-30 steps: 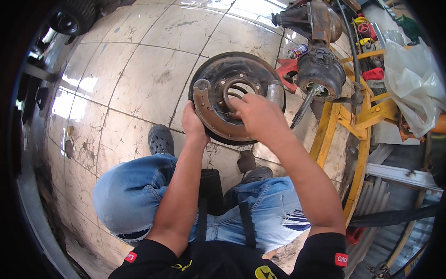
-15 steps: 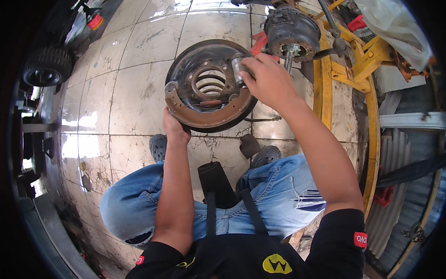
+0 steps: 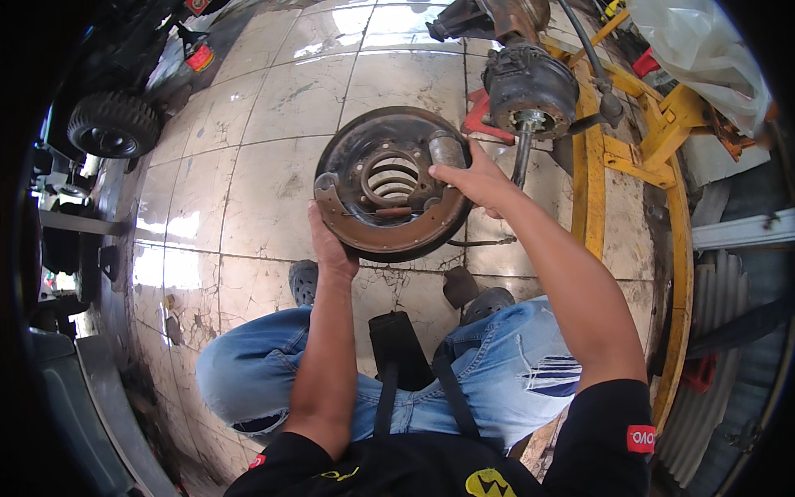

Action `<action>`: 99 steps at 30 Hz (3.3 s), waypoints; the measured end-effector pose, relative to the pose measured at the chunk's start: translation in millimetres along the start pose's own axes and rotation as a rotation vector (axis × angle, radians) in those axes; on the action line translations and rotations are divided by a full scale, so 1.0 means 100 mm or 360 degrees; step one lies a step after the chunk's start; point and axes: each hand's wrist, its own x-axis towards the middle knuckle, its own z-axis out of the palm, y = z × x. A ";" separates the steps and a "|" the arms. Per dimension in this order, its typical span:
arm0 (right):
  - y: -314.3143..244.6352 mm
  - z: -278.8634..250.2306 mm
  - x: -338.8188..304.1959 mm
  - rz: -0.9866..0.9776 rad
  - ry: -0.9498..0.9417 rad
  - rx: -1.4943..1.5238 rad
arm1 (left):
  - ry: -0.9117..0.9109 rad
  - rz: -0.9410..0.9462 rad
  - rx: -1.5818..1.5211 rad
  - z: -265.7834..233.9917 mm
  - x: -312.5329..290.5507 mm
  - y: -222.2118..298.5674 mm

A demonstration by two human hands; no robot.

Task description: The person assembles brake shoes and springs onto a brake drum while sitting on the floor. They fit the shoes into the drum, attach the return spring, and adjust the components by hand.

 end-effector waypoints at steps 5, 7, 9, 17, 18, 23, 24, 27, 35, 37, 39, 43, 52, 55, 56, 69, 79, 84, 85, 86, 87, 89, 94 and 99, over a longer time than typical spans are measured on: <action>-0.13 -0.13 -0.04 -0.0088 0.0049 -0.0044 | -0.0007 -0.0015 -0.0055 0.14 -0.13 -0.10; -0.06 -0.15 0.00 -0.0081 0.0043 0.0017 | 0.0011 -0.0006 0.0018 0.14 -0.14 -0.15; -0.05 -0.19 0.00 -0.0001 0.0002 0.0082 | 0.0022 -0.0020 0.0072 0.10 -0.09 -0.18; -0.26 -0.12 -0.07 -0.0038 0.0130 -0.0138 | 0.0126 -0.0200 0.0058 0.09 -0.12 -0.17; -0.27 -0.13 -0.09 -0.0037 0.0142 -0.0197 | 0.0176 -0.0234 0.0070 0.09 -0.14 -0.21; -0.14 -0.12 0.00 -0.0080 0.0207 -0.0196 | 0.0091 -0.0178 0.0097 0.02 -0.12 -0.25; -0.21 -0.06 -0.04 -0.0059 0.0202 -0.0259 | 0.0090 -0.0145 0.0109 -0.02 -0.13 -0.25; -0.09 -0.02 0.04 -0.0098 0.0200 -0.0157 | -0.0072 -0.0191 -0.0038 0.12 -0.22 -0.10; -0.18 0.01 -0.01 -0.0357 0.0217 -0.0161 | 0.0075 -0.0177 -0.0134 -0.04 -0.21 -0.27; -0.18 0.01 0.02 -0.0375 0.0197 -0.0169 | 0.0049 -0.0189 -0.0167 -0.07 -0.21 -0.27; -0.16 0.02 0.00 -0.0406 0.0205 -0.0166 | 0.0085 -0.0170 -0.0171 -0.06 -0.27 -0.31; -0.18 -0.01 -0.02 -0.0424 0.0154 -0.0163 | 0.0126 -0.0123 -0.0143 -0.10 -0.29 -0.38; -0.12 -0.08 -0.05 -0.0251 0.0005 0.0028 | 0.0146 -0.0078 -0.0163 -0.05 -0.50 -0.38; -0.12 -0.11 -0.03 -0.0201 -0.0037 0.0069 | 0.0220 -0.0065 -0.0180 -0.02 -0.53 -0.39; -0.13 -0.13 -0.03 -0.0225 -0.0047 0.0073 | 0.0223 -0.0050 -0.0171 -0.08 -0.49 -0.43; -0.12 -0.17 -0.15 -0.0310 -0.0185 0.0161 | 0.0100 0.0000 -0.0276 -0.21 -0.53 -0.34; -0.18 -0.23 -0.21 0.0254 -0.0228 -0.0141 | 0.0169 -0.0146 -0.0155 -0.44 -0.46 -0.33; -0.03 -0.34 -0.21 0.0105 -0.0205 -0.0303 | 0.0147 -0.0049 -0.0082 -0.42 -0.54 -0.43; 0.04 -0.37 -0.19 0.0098 -0.0204 -0.0306 | 0.0130 -0.0021 -0.0052 -0.40 -0.56 -0.44; 0.10 -0.39 -0.16 0.0089 -0.0204 -0.0312 | 0.0113 -0.0006 -0.0050 -0.38 -0.58 -0.44; 0.08 -0.37 -0.19 0.0069 -0.0199 -0.0307 | 0.0100 0.0017 -0.0046 -0.37 -0.60 -0.43; 0.07 -0.35 -0.21 0.0025 -0.0188 -0.0304 | 0.0094 0.0054 -0.0035 -0.36 -0.61 -0.40; -0.21 -0.42 -0.42 0.0088 -0.0274 0.0007 | 0.0058 0.0168 -0.0012 -0.14 -0.68 -0.24; -0.44 -0.40 -0.49 0.0153 -0.0267 0.0127 | -0.0019 0.0122 0.0046 0.21 -0.64 0.24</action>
